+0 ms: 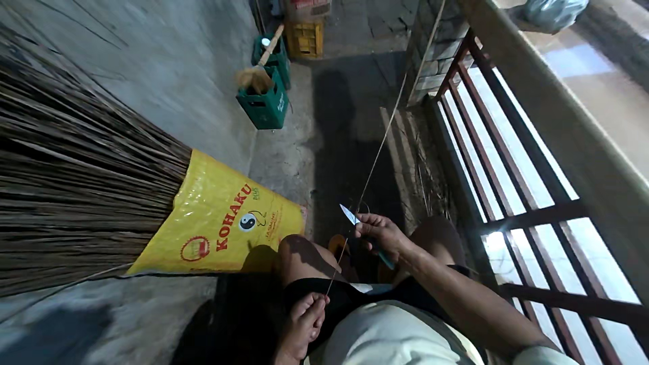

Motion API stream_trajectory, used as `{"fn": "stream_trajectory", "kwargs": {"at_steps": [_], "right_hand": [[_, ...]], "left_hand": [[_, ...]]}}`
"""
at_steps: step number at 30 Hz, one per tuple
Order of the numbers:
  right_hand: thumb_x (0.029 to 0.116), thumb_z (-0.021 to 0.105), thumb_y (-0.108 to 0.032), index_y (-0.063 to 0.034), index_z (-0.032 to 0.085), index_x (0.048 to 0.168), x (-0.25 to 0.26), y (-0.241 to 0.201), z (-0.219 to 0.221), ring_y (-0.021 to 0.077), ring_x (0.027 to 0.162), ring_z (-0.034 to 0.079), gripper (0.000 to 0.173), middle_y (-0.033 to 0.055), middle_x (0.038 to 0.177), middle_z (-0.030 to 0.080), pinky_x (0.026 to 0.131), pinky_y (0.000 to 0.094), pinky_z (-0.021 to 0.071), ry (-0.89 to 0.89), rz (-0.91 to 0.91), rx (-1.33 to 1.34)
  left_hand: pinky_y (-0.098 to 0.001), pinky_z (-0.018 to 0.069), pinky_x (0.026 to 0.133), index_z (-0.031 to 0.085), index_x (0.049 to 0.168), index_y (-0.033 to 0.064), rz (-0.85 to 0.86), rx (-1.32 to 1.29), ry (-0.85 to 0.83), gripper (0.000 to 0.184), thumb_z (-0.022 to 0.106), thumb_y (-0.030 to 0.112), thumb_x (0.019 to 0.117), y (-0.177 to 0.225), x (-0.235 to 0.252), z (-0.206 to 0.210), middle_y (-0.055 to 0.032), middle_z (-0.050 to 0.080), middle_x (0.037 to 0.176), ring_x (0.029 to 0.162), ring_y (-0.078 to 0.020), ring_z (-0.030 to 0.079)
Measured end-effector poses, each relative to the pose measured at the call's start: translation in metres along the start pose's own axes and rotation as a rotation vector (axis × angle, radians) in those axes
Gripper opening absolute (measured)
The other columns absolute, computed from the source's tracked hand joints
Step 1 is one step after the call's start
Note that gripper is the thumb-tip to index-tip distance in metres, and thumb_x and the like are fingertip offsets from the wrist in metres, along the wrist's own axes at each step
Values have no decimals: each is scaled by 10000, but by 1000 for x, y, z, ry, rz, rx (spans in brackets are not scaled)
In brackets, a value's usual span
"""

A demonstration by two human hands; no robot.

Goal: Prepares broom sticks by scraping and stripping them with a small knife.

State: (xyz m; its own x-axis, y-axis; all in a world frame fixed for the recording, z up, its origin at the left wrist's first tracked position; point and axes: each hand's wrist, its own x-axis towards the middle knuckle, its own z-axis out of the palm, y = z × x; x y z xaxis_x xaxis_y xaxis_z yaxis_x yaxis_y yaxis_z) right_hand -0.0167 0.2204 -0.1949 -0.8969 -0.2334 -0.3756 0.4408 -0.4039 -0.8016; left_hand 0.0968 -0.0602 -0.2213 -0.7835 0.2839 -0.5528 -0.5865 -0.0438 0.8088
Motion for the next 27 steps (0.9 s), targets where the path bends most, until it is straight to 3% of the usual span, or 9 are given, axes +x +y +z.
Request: {"fn": "stream_trajectory", "kwargs": {"at_steps": [3, 6, 10, 13, 16, 22, 27], "right_hand": [[1028, 555, -52, 18, 581, 1297, -4, 6, 6, 69, 561, 573, 279, 36, 833, 682, 494, 207, 486, -11, -45, -16], [1021, 565, -75, 24, 578, 1318, -14, 19, 19, 61, 576, 582, 314, 22, 854, 692, 516, 218, 503, -104, -60, -89], [1023, 575, -133, -18, 607, 1313, -25, 43, 30, 43, 548, 551, 314, 14, 872, 690, 491, 209, 480, -311, -14, -144], [1013, 581, -108, -12, 634, 1205, -22, 33, 24, 45, 547, 559, 221, 14, 848, 695, 492, 212, 483, -227, -23, -99], [1014, 574, -68, 3, 623, 1222, -11, 11, 7, 48, 556, 573, 225, 13, 835, 692, 492, 201, 491, -108, -16, -74], [1021, 573, -91, -22, 623, 1228, -19, 23, 17, 46, 525, 554, 223, 18, 831, 690, 460, 195, 468, -161, 68, -16], [1040, 542, -61, 14, 593, 1243, -6, 7, 7, 59, 529, 551, 223, 38, 820, 678, 463, 198, 464, 21, 41, 27]], "left_hand": [[-132, 384, 418, 649, 1138, 47, 65, 29, 50, 220, 479, 134, 1029, 5, 9, 10, 58, 546, 646, 461, 11, 453], [-131, 340, 426, 668, 1091, 43, 157, 59, 128, 190, 511, 116, 1013, 13, 21, 21, 68, 529, 643, 472, 17, 415], [-135, 350, 441, 664, 985, 72, 235, 74, 154, 130, 537, 104, 987, 22, 28, 29, 76, 520, 629, 483, 16, 420], [-127, 347, 437, 666, 1009, 77, 235, 80, 132, 127, 545, 110, 989, 20, 24, 25, 82, 516, 627, 479, 23, 420], [-133, 344, 435, 672, 1012, 74, 208, 83, 140, 131, 550, 112, 984, 16, 18, 20, 83, 510, 628, 479, 18, 415], [-131, 332, 420, 664, 1001, 88, 134, 56, 99, 126, 541, 116, 989, 8, 15, 19, 93, 492, 599, 456, 27, 398], [-127, 315, 404, 669, 1023, 88, 79, 26, 71, 143, 530, 107, 994, 6, 6, 12, 97, 481, 592, 443, 34, 379]]}}
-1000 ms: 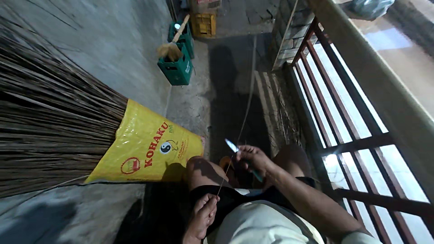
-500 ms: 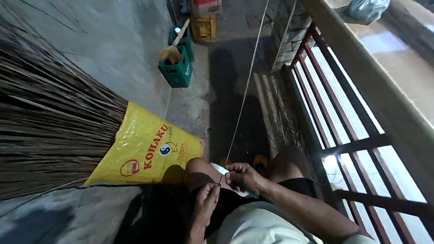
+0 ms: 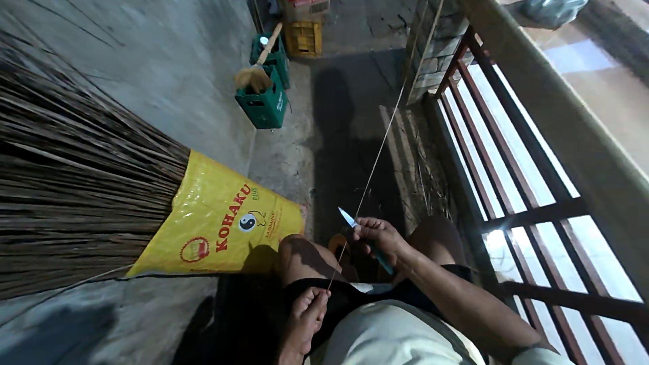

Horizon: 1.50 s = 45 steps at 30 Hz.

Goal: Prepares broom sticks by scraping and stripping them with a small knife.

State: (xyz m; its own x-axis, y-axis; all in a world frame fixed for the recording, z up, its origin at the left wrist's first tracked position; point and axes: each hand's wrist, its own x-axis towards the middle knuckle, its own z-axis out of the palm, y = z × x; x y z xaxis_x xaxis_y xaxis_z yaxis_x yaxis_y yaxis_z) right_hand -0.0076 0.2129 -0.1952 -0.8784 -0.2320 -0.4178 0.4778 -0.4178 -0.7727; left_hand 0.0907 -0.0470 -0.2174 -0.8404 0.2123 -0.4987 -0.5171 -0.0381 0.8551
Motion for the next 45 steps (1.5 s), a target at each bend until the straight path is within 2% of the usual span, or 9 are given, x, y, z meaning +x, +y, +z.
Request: {"fn": "stream_trajectory", "kwargs": {"at_steps": [5, 11, 16, 19, 23, 27, 32, 41, 45], "right_hand": [[1021, 566, -56, 44, 598, 1250, -7, 10, 11, 67, 571, 582, 253, 38, 844, 692, 511, 215, 497, -24, -106, -60], [1018, 579, -132, 7, 635, 1260, -17, 38, 25, 66, 555, 566, 284, 35, 866, 693, 500, 231, 492, -222, -96, -101], [1006, 581, -59, 13, 623, 1213, -11, -1, 4, 62, 568, 588, 223, 23, 836, 697, 506, 213, 504, -52, -105, -26], [1012, 572, -59, 20, 610, 1237, -12, 10, 6, 64, 558, 582, 241, 32, 831, 690, 500, 211, 501, -67, -103, 9], [1009, 578, -76, 12, 627, 1245, -17, 19, 15, 54, 560, 574, 257, 17, 845, 694, 508, 213, 501, -138, -94, -35], [1030, 554, -56, 23, 605, 1231, 1, -16, -5, 58, 565, 576, 222, 27, 836, 688, 510, 205, 495, 48, -107, -53], [1035, 560, -55, 34, 601, 1247, 5, -25, -9, 72, 554, 572, 233, 50, 826, 685, 490, 205, 483, 79, -122, -44], [1020, 573, -117, 5, 613, 1272, -19, 26, 18, 54, 562, 570, 283, 21, 873, 698, 507, 221, 494, -223, -83, -149], [1012, 578, -83, 12, 621, 1231, -12, 8, 5, 51, 572, 584, 243, 10, 846, 696, 514, 215, 506, -129, -99, -134]], "left_hand": [[-135, 390, 445, 650, 1159, 36, 33, 116, 40, 226, 498, 121, 1016, 7, 8, 5, 59, 561, 676, 500, 6, 474], [-139, 342, 439, 668, 1026, 73, 171, 57, 61, 162, 518, 127, 1001, 20, 25, 26, 88, 489, 614, 477, 16, 405], [-127, 321, 398, 666, 1039, 102, 44, -63, -46, 184, 486, 128, 1011, 15, 14, 12, 105, 459, 572, 430, 33, 375], [-128, 320, 392, 659, 1037, 100, 5, -71, -62, 175, 491, 140, 1007, 11, 11, 8, 105, 447, 566, 421, 31, 369], [-129, 326, 395, 658, 1034, 103, -19, -80, -63, 167, 499, 140, 1001, 9, 6, 4, 105, 444, 564, 423, 29, 374], [-124, 327, 393, 664, 1017, 116, -36, -68, -60, 161, 506, 135, 990, 4, -4, -6, 118, 447, 555, 417, 39, 374], [-125, 341, 408, 655, 1102, 61, 2, 49, 6, 191, 499, 115, 1007, 1, 2, -5, 79, 519, 621, 452, 25, 415], [-133, 371, 469, 672, 1052, 29, 184, 124, 137, 153, 543, 77, 984, 5, 16, 15, 75, 538, 654, 513, 20, 447], [-130, 372, 470, 680, 1059, 45, 191, 134, 127, 168, 540, 85, 976, 3, 8, 8, 90, 542, 662, 515, 29, 444]]}}
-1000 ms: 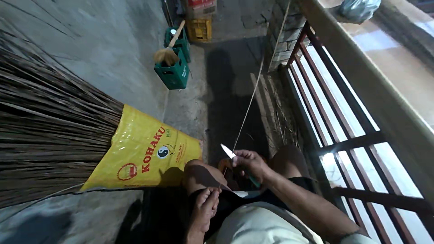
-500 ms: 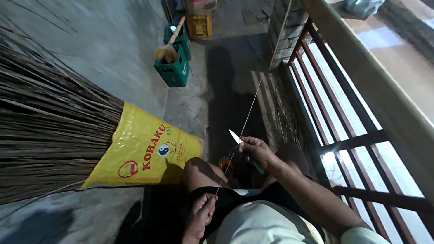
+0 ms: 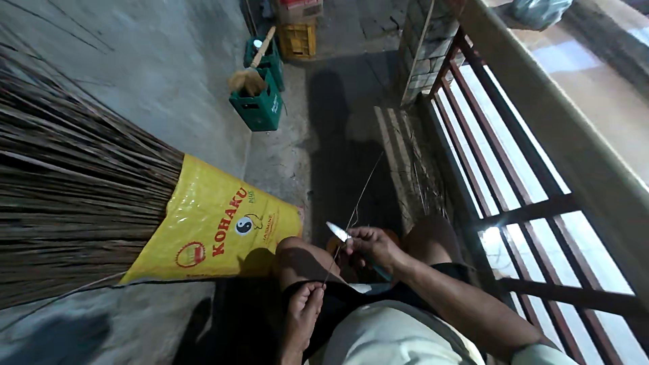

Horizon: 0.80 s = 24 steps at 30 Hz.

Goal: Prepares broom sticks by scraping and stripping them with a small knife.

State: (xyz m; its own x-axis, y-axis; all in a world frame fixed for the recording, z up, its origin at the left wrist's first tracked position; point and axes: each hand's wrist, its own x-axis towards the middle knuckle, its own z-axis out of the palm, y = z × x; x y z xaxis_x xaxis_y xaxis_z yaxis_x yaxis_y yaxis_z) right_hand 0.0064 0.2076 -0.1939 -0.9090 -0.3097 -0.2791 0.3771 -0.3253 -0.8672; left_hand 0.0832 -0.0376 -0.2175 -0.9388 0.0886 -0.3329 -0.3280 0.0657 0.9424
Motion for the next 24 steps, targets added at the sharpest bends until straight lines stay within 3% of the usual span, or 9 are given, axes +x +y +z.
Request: {"fn": "stream_trajectory", "kwargs": {"at_steps": [4, 10, 16, 24], "right_hand": [[1035, 562, -65, 22, 592, 1259, 14, -20, -20, 69, 564, 579, 242, 37, 837, 684, 496, 208, 494, 196, 18, 96], [1010, 585, -87, 17, 621, 1234, -2, -6, -2, 50, 572, 586, 250, 14, 842, 699, 504, 204, 497, -15, -15, 7], [1040, 549, -55, 27, 597, 1227, 14, -33, -24, 69, 532, 564, 210, 47, 809, 676, 475, 199, 481, 223, 5, 129], [1026, 565, -51, 12, 635, 1170, 12, -40, -31, 54, 538, 569, 172, 34, 808, 689, 480, 186, 480, 124, -12, 71]], "left_hand": [[-136, 374, 478, 682, 1042, 47, -53, 4, -15, 167, 535, 86, 974, -6, -4, -3, 93, 532, 652, 512, 25, 439], [-137, 368, 468, 680, 1040, 53, -67, -20, -31, 152, 547, 83, 973, -13, -5, -6, 88, 529, 644, 504, 21, 432], [-131, 330, 432, 670, 1063, 72, -123, -55, -97, 181, 507, 95, 987, -11, -13, -19, 112, 487, 605, 466, 38, 390], [-129, 334, 430, 670, 1041, 108, -156, -86, -145, 214, 467, 70, 988, -17, -21, -34, 133, 468, 580, 459, 46, 388]]}}
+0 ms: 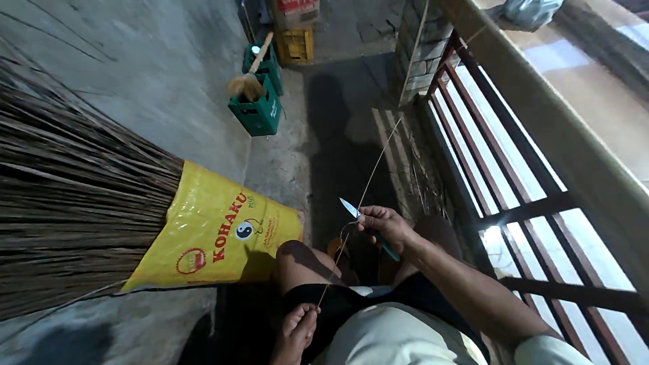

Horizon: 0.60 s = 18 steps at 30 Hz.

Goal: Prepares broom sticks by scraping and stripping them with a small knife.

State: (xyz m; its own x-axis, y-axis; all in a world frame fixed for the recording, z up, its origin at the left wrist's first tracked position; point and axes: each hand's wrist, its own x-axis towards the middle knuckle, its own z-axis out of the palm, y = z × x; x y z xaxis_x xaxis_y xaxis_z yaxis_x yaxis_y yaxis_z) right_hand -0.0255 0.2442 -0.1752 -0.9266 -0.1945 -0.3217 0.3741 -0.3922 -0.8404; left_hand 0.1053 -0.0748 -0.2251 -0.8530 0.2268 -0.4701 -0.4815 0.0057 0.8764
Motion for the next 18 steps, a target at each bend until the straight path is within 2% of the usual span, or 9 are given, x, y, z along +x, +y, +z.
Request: {"fn": "stream_trajectory", "kwargs": {"at_steps": [4, 7, 9, 11, 12, 14, 18], "right_hand": [[1050, 533, -61, 6, 614, 1247, 10, -19, -17, 52, 533, 553, 223, 51, 816, 680, 472, 177, 464, 116, -29, 3], [1046, 556, -76, -10, 630, 1245, 13, -21, -22, 64, 517, 546, 223, 69, 821, 683, 457, 188, 459, 140, -46, -11], [1047, 549, -71, -2, 632, 1227, 12, -20, -17, 66, 522, 553, 210, 71, 829, 686, 461, 188, 466, 134, -77, -4], [1054, 535, -73, 3, 619, 1240, 11, -19, -10, 72, 532, 560, 217, 74, 836, 680, 469, 191, 476, 149, -106, 23], [1053, 539, -70, 3, 614, 1247, 11, -18, -5, 79, 538, 568, 221, 78, 841, 684, 472, 196, 483, 155, -109, 33], [1038, 558, -53, 12, 611, 1245, 10, -11, 7, 81, 550, 581, 223, 70, 838, 688, 482, 203, 493, 133, -97, 28], [1022, 577, -70, 17, 578, 1304, -1, 14, 29, 58, 589, 588, 295, 21, 864, 688, 519, 204, 503, -50, -45, -19]], "left_hand": [[-129, 339, 432, 673, 1037, 126, -46, -32, -50, 227, 454, 80, 998, -7, -9, -23, 134, 476, 581, 458, 45, 394], [-136, 351, 456, 672, 1056, 113, -80, 24, -78, 221, 461, 75, 1004, -16, -12, -35, 134, 493, 599, 485, 41, 415], [-144, 368, 471, 659, 1126, 55, -73, 132, -46, 214, 475, 70, 1018, -12, -11, -30, 96, 535, 649, 512, 22, 442], [-166, 429, 514, 638, 1219, 11, -35, 235, 15, 256, 494, 76, 1017, -4, -7, -16, 46, 590, 746, 570, -9, 505], [-169, 438, 519, 643, 1214, 0, 2, 251, 60, 254, 507, 73, 1012, 0, -4, -7, 30, 604, 766, 581, -17, 517], [-147, 413, 501, 675, 1131, 5, 109, 238, 146, 209, 525, 66, 998, 7, 7, 10, 52, 586, 715, 552, 6, 491], [-134, 373, 476, 693, 1070, 29, 167, 150, 131, 194, 526, 82, 989, 14, 23, 22, 97, 536, 645, 509, 26, 439]]}}
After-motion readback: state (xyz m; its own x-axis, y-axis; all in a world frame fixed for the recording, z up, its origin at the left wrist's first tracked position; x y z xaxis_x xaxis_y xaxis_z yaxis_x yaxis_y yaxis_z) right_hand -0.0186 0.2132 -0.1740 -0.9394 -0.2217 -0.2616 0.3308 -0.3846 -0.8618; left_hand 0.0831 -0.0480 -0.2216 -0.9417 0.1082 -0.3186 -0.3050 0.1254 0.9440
